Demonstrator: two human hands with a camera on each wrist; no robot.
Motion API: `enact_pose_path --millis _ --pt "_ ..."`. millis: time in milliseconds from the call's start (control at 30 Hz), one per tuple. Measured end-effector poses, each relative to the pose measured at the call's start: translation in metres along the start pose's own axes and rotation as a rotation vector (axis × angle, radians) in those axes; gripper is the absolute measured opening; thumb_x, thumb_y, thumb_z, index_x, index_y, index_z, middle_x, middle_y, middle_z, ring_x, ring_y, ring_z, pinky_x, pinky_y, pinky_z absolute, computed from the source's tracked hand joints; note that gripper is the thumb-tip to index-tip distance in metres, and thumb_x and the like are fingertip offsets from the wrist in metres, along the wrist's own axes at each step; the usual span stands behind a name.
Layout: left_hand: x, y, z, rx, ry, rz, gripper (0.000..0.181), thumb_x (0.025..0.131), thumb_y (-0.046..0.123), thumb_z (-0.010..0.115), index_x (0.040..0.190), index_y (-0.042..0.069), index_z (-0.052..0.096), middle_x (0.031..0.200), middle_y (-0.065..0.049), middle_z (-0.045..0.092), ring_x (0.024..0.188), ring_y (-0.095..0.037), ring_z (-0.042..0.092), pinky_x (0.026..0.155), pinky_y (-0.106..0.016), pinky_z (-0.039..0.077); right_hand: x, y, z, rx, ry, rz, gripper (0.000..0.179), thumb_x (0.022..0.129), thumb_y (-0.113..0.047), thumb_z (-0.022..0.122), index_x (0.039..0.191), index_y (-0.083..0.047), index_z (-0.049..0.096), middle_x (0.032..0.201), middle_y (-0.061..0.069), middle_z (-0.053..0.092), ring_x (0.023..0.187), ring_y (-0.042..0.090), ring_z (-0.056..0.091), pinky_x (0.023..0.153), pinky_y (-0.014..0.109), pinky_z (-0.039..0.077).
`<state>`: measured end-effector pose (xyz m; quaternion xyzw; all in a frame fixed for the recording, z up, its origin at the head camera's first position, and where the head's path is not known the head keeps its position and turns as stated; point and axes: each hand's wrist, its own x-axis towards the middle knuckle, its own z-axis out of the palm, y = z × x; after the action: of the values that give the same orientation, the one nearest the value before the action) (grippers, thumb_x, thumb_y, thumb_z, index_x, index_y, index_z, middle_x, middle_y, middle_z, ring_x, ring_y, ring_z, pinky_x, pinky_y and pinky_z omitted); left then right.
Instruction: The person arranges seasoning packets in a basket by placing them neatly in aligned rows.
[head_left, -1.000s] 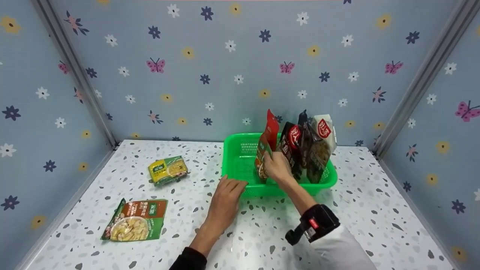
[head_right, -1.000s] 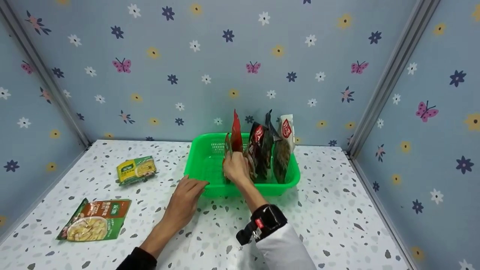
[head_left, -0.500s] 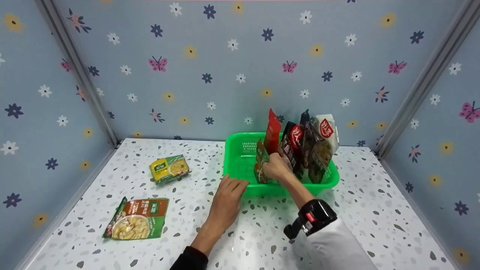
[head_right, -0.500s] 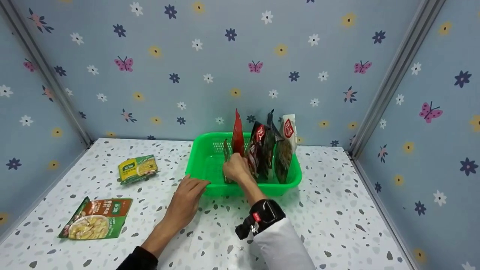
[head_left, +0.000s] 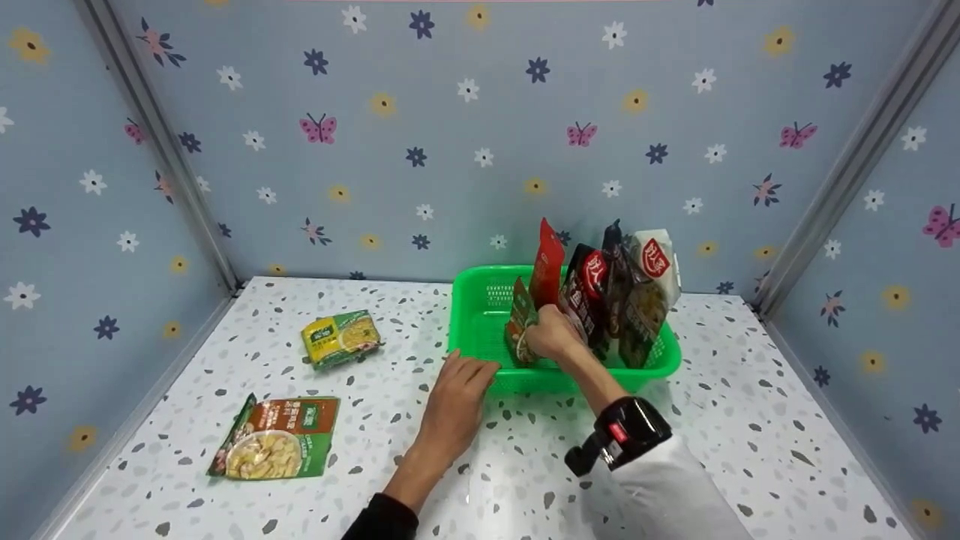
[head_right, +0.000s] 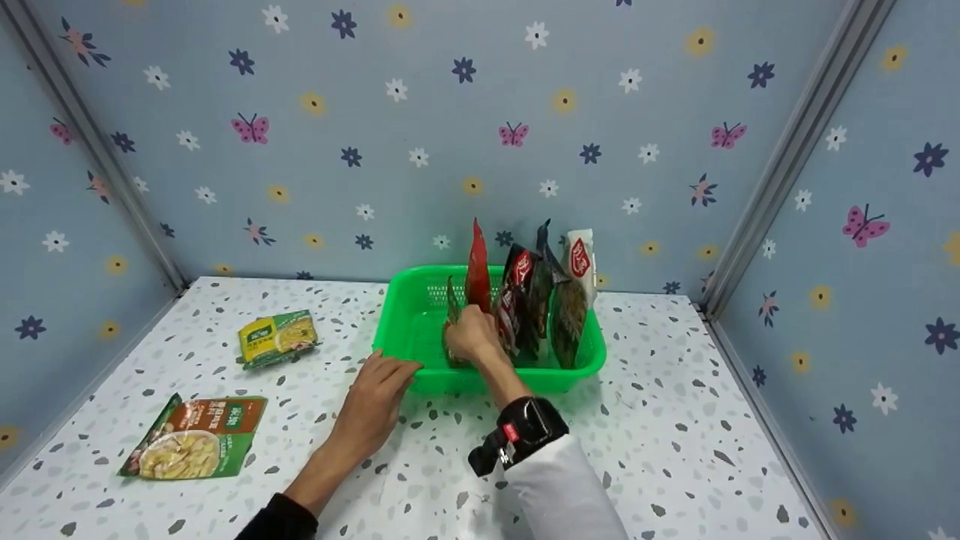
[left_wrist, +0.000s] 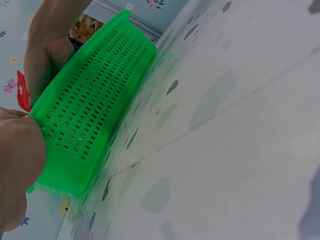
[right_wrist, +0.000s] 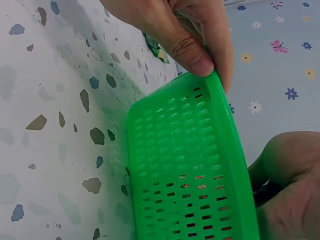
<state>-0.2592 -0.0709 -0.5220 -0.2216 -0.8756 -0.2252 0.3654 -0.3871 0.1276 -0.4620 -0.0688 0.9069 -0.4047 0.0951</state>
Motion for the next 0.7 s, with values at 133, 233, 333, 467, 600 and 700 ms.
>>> enact_pose_path --millis 133,233,333,467,600,700 --pt "0.0 0.001 -0.001 -0.003 -0.005 -0.005 0.022 0.102 0.006 0.08 0.124 0.009 0.083 0.113 -0.005 0.083 0.114 -0.023 0.075 0.127 -0.055 0.053 -0.004 -0.007 0.002 -0.099 0.052 -0.022 0.018 0.107 -0.008 0.06 0.089 -0.01 0.057 0.067 0.002 0.041 0.054 0.018 0.034 0.056 0.037 0.033" --pt "0.0 0.002 -0.001 -0.005 -0.008 -0.008 0.022 0.102 0.006 0.08 0.124 0.009 0.083 0.113 -0.005 0.083 0.114 -0.022 0.075 0.128 -0.055 0.053 -0.015 -0.018 0.002 -0.147 0.068 -0.024 0.014 0.106 -0.011 0.065 0.094 -0.006 0.063 0.072 0.004 0.051 0.06 0.021 0.049 0.059 0.035 0.039" --pt "0.0 0.002 -0.001 -0.008 -0.01 -0.007 0.022 0.102 0.007 0.08 0.124 0.009 0.082 0.114 -0.005 0.083 0.115 -0.022 0.075 0.128 -0.055 0.053 -0.027 -0.03 0.001 -0.147 0.074 -0.012 0.011 0.104 -0.008 0.062 0.095 -0.003 0.065 0.072 0.005 0.055 0.063 0.023 0.052 0.06 0.034 0.04" --pt "0.0 0.002 -0.001 -0.008 -0.007 -0.004 0.022 0.103 0.007 0.079 0.124 0.009 0.082 0.114 -0.005 0.083 0.114 -0.023 0.075 0.127 -0.055 0.053 -0.031 -0.034 0.001 -0.137 0.061 0.001 0.015 0.103 -0.008 0.057 0.089 -0.008 0.06 0.068 0.003 0.054 0.062 0.021 0.048 0.061 0.033 0.038" --pt "0.0 0.001 0.001 -0.006 0.006 -0.001 0.021 0.102 0.005 0.079 0.123 0.009 0.082 0.112 -0.005 0.083 0.112 -0.022 0.075 0.126 -0.055 0.054 -0.024 -0.025 0.002 -0.131 0.002 0.006 0.009 0.102 -0.01 0.054 0.097 -0.005 0.059 0.076 0.006 0.05 0.064 0.021 0.042 0.063 0.036 0.036" --pt "-0.001 0.001 0.002 -0.004 0.013 -0.004 0.021 0.102 0.005 0.08 0.122 0.009 0.083 0.112 -0.005 0.083 0.112 -0.022 0.075 0.126 -0.055 0.055 -0.012 -0.011 0.005 -0.111 -0.05 0.0 0.022 0.101 -0.012 0.053 0.115 0.003 0.061 0.087 0.009 0.047 0.068 0.022 0.037 0.066 0.039 0.034"
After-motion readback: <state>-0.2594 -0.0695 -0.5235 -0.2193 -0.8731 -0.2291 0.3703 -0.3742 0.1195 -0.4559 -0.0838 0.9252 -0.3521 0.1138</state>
